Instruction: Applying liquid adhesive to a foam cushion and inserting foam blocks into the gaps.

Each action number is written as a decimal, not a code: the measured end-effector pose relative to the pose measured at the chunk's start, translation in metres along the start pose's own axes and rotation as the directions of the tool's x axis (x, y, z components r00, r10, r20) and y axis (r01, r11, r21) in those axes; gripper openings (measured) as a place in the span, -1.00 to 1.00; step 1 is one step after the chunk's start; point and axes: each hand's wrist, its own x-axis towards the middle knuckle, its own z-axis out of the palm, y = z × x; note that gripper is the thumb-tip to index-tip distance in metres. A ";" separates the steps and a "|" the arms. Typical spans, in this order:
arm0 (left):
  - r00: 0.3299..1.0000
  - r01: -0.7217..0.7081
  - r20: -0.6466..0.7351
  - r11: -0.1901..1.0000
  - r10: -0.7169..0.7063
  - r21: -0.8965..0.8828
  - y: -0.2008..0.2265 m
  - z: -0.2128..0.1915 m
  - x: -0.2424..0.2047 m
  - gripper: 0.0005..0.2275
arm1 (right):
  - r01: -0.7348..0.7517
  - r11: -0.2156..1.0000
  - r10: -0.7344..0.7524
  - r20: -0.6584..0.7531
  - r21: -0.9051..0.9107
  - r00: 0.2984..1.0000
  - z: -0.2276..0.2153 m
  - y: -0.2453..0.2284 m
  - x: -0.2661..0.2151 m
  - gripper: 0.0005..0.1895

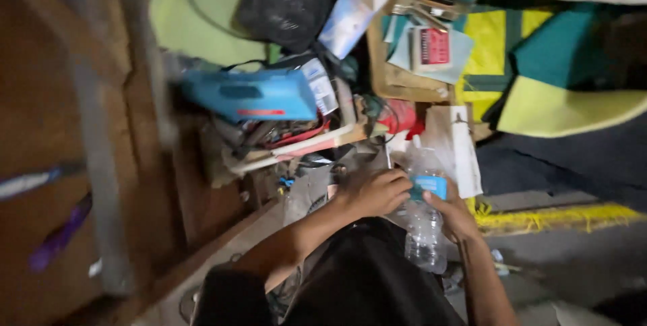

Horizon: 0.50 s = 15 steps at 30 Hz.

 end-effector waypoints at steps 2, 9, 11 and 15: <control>0.998 -0.037 -0.054 0.999 0.035 -0.037 -0.008 0.035 -0.012 -0.90 | 0.066 0.995 -0.074 0.107 0.076 0.992 -0.010 -0.002 -0.006 -0.20; 0.966 0.191 -0.222 0.949 -0.135 0.252 0.036 0.056 -0.011 -0.88 | 0.127 0.985 -0.153 0.262 0.113 0.953 -0.034 -0.006 -0.004 -0.19; 0.956 0.271 -0.191 0.920 -0.223 0.283 0.074 0.045 -0.002 -0.60 | 0.223 0.975 -0.220 0.240 0.018 0.945 -0.041 -0.009 -0.004 -0.39; 0.907 0.402 -0.036 0.838 -0.419 0.369 0.097 0.070 -0.022 -0.65 | 0.197 0.953 -0.125 0.295 -0.231 0.947 -0.052 0.013 0.004 -0.53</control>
